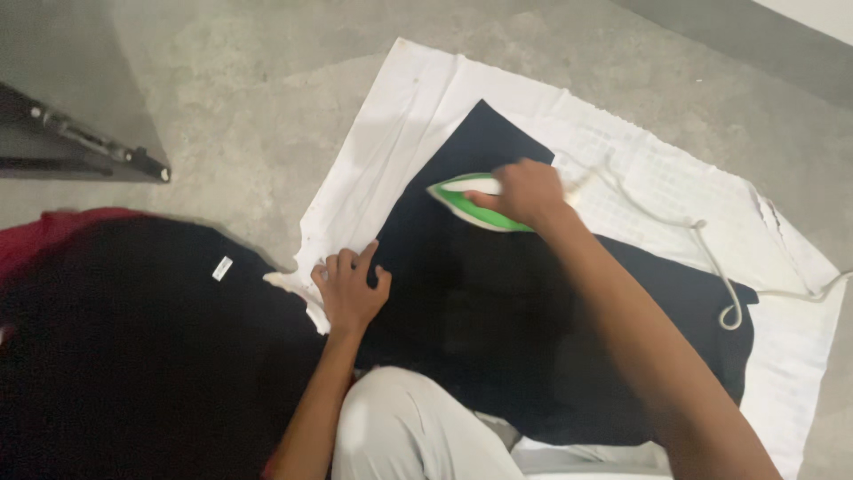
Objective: The person irons a black t-shirt laid on a white cloth on the floor, smoothing the fabric and using a green and white iron. The person flips the shirt to iron the other side and then places it on a pile of other clothes.
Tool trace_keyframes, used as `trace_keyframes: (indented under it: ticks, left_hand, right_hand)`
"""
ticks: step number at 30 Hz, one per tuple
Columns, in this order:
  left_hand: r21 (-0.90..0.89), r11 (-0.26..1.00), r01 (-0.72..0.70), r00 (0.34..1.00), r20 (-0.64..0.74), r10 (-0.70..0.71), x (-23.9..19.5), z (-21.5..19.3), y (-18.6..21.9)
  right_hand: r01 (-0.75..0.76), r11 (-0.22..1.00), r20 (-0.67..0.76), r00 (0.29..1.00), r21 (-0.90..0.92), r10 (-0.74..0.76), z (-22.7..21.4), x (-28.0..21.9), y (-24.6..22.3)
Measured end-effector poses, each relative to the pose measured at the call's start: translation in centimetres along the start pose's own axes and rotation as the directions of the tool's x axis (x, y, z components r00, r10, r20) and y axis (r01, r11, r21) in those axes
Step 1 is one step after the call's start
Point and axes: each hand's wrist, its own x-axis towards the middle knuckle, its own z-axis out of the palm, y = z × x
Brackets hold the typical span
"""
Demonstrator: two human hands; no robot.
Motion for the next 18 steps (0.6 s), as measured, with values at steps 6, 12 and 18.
trace_keyframes:
  ticks: [6,12,18]
  left_hand:
    - [-0.054,0.998,0.041,0.998,0.055,-0.038,0.8,-0.9,0.5]
    - [-0.056,0.997,0.047,0.996,0.077,-0.042,1.0,-0.5,0.2]
    - [-0.041,0.998,0.046,0.994,0.097,-0.042,1.2,-0.9,0.5]
  right_hand:
    - [0.122,0.984,0.034,0.992,-0.128,-0.119,0.4,5.7,-2.6]
    - [0.137,0.975,0.096,0.988,-0.173,-0.122,0.8,8.9,0.6]
    - [-0.006,0.988,0.062,0.998,-0.155,0.016,-0.4,9.7,3.7]
